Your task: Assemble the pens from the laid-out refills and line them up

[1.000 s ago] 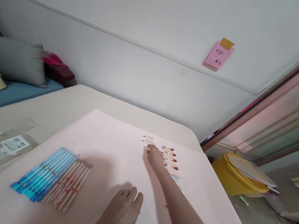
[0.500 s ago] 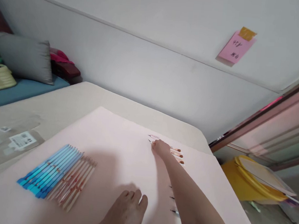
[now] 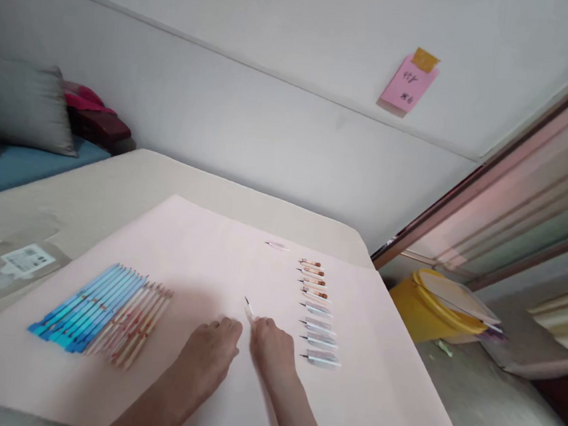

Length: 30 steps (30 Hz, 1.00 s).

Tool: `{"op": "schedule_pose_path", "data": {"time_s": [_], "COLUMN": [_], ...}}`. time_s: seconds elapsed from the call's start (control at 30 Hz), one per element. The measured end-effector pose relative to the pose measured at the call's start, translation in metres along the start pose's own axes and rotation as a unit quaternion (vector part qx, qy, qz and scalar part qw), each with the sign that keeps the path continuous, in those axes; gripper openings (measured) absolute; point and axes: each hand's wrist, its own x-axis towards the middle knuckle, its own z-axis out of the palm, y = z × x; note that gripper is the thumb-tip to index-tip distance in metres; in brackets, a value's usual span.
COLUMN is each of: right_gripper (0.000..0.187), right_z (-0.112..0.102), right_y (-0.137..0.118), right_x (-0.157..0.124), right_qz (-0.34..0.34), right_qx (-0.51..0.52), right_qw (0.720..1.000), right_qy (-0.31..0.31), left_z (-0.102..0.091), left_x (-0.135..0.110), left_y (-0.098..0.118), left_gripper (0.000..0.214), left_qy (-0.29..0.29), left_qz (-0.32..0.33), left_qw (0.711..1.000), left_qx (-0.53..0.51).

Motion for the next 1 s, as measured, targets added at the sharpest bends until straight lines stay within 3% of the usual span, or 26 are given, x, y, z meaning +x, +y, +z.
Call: {"op": "schedule_pose_path", "data": {"time_s": [0.2, 0.37, 0.43, 0.5, 0.57, 0.67, 0.73, 0.77, 0.8, 0.87, 1.0], "right_gripper": [0.019, 0.028, 0.025, 0.019, 0.016, 0.018, 0.02, 0.02, 0.02, 0.019, 0.016], "right_z": [-0.006, -0.013, -0.014, -0.013, -0.011, -0.007, -0.007, -0.008, -0.008, -0.009, -0.007], "right_y": [0.018, 0.028, 0.024, 0.017, 0.007, -0.007, -0.015, -0.018, -0.021, -0.024, -0.024], "right_x": [-0.003, 0.002, -0.001, -0.005, -0.008, -0.012, -0.015, -0.015, -0.016, -0.017, -0.017], "right_qz": [0.014, 0.031, 0.025, 0.004, -0.023, -0.046, -0.058, -0.065, -0.072, -0.078, -0.059], "right_qx": [0.049, 0.04, 0.045, 0.058, 0.064, 0.058, 0.062, 0.066, 0.071, 0.081, 0.107], "right_qw": [0.999, 0.999, 0.998, 0.997, 0.997, 0.997, 0.996, 0.996, 0.995, 0.993, 0.992], "right_qy": [0.006, 0.018, 0.034, 0.043, 0.037, 0.016, 0.003, -0.003, -0.009, -0.018, -0.032], "left_z": [0.008, 0.006, 0.007, 0.009, 0.012, 0.018, 0.023, 0.025, 0.026, 0.028, 0.03], "left_x": [0.002, 0.007, 0.01, 0.014, 0.017, 0.017, 0.015, 0.013, 0.012, 0.01, 0.01], "left_y": [-0.016, -0.024, -0.023, -0.018, -0.011, 0.0, 0.005, 0.006, 0.007, 0.006, 0.002], "left_gripper": [0.022, 0.021, 0.021, 0.021, 0.025, 0.029, 0.024, 0.02, 0.016, 0.011, 0.012], "left_qy": [-0.007, -0.013, 0.001, 0.018, 0.032, 0.069, 0.079, 0.067, 0.049, 0.019, 0.021], "left_qz": [-0.066, -0.098, -0.113, -0.127, -0.151, -0.239, -0.299, -0.314, -0.318, -0.312, -0.319], "left_qw": [0.998, 0.995, 0.991, 0.971, 0.905, 0.722, 0.607, 0.565, 0.536, 0.504, 0.49], "left_qx": [-0.002, -0.012, -0.066, -0.2, -0.397, -0.645, -0.732, -0.76, -0.781, -0.805, -0.811]}}
